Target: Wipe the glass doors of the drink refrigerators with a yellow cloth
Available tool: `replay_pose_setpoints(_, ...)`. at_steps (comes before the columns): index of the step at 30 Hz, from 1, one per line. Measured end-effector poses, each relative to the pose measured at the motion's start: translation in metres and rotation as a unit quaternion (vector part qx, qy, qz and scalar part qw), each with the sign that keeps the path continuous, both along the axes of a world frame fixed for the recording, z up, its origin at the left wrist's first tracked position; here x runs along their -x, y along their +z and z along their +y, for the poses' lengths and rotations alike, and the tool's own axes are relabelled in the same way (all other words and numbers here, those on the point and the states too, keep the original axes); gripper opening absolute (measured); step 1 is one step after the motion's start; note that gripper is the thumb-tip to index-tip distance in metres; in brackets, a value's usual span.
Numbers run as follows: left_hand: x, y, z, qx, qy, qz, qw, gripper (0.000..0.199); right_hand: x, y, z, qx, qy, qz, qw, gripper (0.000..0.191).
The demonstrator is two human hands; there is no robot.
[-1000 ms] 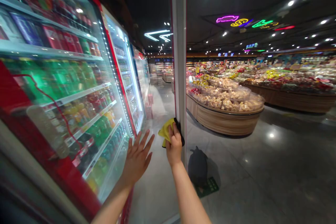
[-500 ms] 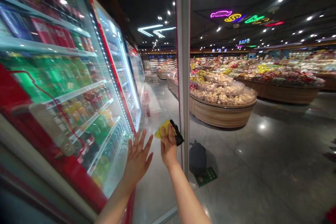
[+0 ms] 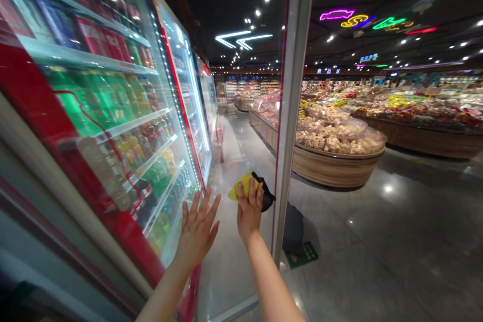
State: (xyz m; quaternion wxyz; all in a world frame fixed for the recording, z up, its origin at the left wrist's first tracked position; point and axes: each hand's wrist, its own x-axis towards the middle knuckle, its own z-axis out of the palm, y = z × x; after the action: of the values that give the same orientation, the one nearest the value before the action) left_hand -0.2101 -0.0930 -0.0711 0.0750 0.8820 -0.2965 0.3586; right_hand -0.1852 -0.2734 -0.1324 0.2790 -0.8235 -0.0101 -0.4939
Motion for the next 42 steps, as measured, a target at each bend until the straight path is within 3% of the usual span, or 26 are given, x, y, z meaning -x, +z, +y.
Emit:
replay_pose_setpoints(3,-0.001,-0.002,0.0,0.008,-0.003,-0.001,1.0,0.078,0.013,-0.022,-0.001,0.069,0.001,0.018,0.997,0.066)
replay_pose_setpoints(5,0.0,-0.004,0.005,0.011,-0.009,0.007,1.0,0.076,0.017,-0.028,-0.011,0.077,-0.012,0.021,0.997,0.068)
replay_pose_setpoints(9,0.003,-0.007,0.02,0.022,-0.004,0.012,1.0,0.076,0.009,-0.004,-0.02,0.01,-0.042,0.003,0.999,0.074)
replay_pose_setpoints(13,0.01,-0.013,0.031,0.035,0.022,0.015,0.999,0.08,0.003,0.023,0.01,0.021,-0.028,0.016,0.999,0.073)
replay_pose_setpoints(17,0.017,-0.02,0.033,0.033,0.043,0.029,0.998,0.082,0.016,0.005,0.033,0.116,-0.003,0.076,0.99,0.065)
replay_pose_setpoints(21,0.026,-0.025,0.038,0.036,0.067,0.036,0.996,0.081,0.028,-0.015,0.013,0.179,-0.023,0.08,0.98,0.061)
replay_pose_setpoints(24,0.031,-0.027,0.043,0.039,0.09,0.033,0.995,0.081,0.023,-0.005,0.003,0.141,-0.055,0.053,0.987,0.062)
replay_pose_setpoints(28,0.036,-0.03,0.046,0.042,0.114,0.028,0.992,0.084,0.016,0.016,0.029,0.106,-0.043,0.058,0.992,0.064)
replay_pose_setpoints(32,0.042,-0.036,0.044,0.036,0.132,0.042,0.99,0.082,0.03,0.006,0.046,0.179,0.023,0.114,0.977,0.062)
replay_pose_setpoints(35,0.047,-0.04,0.044,0.03,0.147,0.053,0.987,0.082,0.043,-0.012,0.026,0.237,0.064,0.124,0.962,0.062)
replay_pose_setpoints(37,0.049,-0.043,0.044,0.026,0.152,0.055,0.987,0.083,0.046,-0.017,0.009,0.241,0.054,0.115,0.962,0.061)
replay_pose_setpoints(39,0.05,-0.046,0.045,0.019,0.155,0.054,0.986,0.082,0.045,-0.012,0.001,0.224,0.024,0.113,0.968,0.059)
replay_pose_setpoints(42,0.05,-0.049,0.044,0.014,0.164,0.049,0.985,0.082,0.04,0.005,0.011,0.198,-0.011,0.13,0.972,0.055)
